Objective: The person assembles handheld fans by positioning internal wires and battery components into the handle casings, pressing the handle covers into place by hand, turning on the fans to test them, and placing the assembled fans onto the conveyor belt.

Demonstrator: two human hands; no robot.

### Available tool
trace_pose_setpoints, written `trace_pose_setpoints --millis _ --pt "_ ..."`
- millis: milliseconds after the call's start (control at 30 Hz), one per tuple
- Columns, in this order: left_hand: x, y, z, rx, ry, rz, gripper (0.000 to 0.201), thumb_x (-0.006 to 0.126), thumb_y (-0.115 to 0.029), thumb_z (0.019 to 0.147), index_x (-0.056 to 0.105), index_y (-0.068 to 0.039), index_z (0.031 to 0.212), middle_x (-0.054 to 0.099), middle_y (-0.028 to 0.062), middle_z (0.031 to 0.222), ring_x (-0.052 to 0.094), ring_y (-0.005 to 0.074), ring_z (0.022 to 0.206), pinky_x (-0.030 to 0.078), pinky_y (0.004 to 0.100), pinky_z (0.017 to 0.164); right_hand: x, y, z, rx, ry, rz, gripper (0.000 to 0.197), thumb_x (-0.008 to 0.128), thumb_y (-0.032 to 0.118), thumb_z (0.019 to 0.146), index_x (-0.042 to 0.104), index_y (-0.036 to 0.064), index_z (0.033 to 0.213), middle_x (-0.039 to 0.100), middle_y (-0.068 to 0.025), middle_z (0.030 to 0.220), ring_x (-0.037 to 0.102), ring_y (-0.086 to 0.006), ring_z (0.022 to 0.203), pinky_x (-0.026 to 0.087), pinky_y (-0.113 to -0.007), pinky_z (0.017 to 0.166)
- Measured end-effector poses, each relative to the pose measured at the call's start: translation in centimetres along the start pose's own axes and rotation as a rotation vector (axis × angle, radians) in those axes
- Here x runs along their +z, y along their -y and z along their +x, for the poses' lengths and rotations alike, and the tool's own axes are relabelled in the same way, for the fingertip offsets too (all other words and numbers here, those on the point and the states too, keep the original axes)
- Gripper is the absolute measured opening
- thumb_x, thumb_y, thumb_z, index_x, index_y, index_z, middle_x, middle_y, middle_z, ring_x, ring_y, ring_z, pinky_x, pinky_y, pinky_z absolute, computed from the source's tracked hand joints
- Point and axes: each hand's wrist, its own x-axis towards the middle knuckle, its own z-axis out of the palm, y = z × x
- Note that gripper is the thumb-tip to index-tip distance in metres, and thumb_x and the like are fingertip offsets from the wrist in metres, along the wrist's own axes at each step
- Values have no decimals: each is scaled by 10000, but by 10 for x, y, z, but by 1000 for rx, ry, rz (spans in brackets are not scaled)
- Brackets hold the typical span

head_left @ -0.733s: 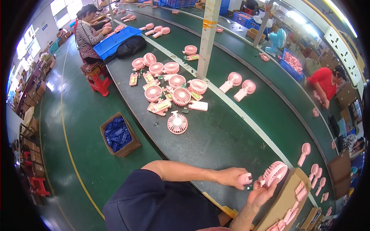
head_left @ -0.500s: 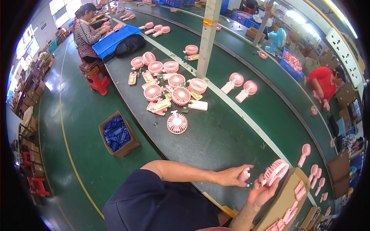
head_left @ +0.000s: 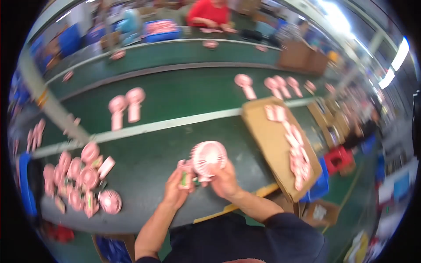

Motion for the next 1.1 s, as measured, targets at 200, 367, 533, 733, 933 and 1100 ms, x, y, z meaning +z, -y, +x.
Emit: trace_pose_setpoints --millis 200,367,533,733,933,1100 --pt "-7 9 16 -1 -81 82 326 485 -270 1088 587 -35 1289 698 96 1175 690 210 1050 584 381 879 -4 -19 -15 113 -26 35 499 708 150 962 469 41 1386 655 -74 1092 666 -121 810 570 -265 594" --pt "12 15 16 63 -108 253 296 540 -151 1039 582 -19 1302 687 103 1202 690 198 1058 583 354 900 -21 -21 -21 133 -15 -52 571 749 141 941 459 22 1418 647 -78 1182 668 -133 937 598 -296 733" --pt "32 27 7 88 -41 363 409 601 -106 1011 489 -21 1395 669 95 1159 684 169 961 589 322 807 -22 -9 -13 -104 -181 -373 602 812 223 900 510 -11 1366 669 -93 1196 643 -114 1033 553 -291 895" --pt "20 37 1 -103 111 430 278 540 -270 1078 533 -45 1240 662 85 905 678 178 683 595 321 611 -36 -24 -7 -86 -248 -348 583 817 269 896 526 -29 1305 674 -91 1153 640 -127 1031 542 -304 914" --pt "17 34 0 -117 28 554 304 485 -313 1104 587 -29 1144 666 91 830 675 179 634 585 313 562 -39 -36 -6 -24 -250 -402 533 807 186 895 526 -14 1302 656 -81 1177 627 -123 1054 537 -296 924" --pt "14 37 -4 -187 43 457 283 502 -279 1098 598 -19 1153 671 79 854 676 169 660 579 296 580 -49 -47 -4 -26 -226 -366 485 808 124 875 547 -24 1255 668 -94 1125 644 -131 990 562 -300 872"
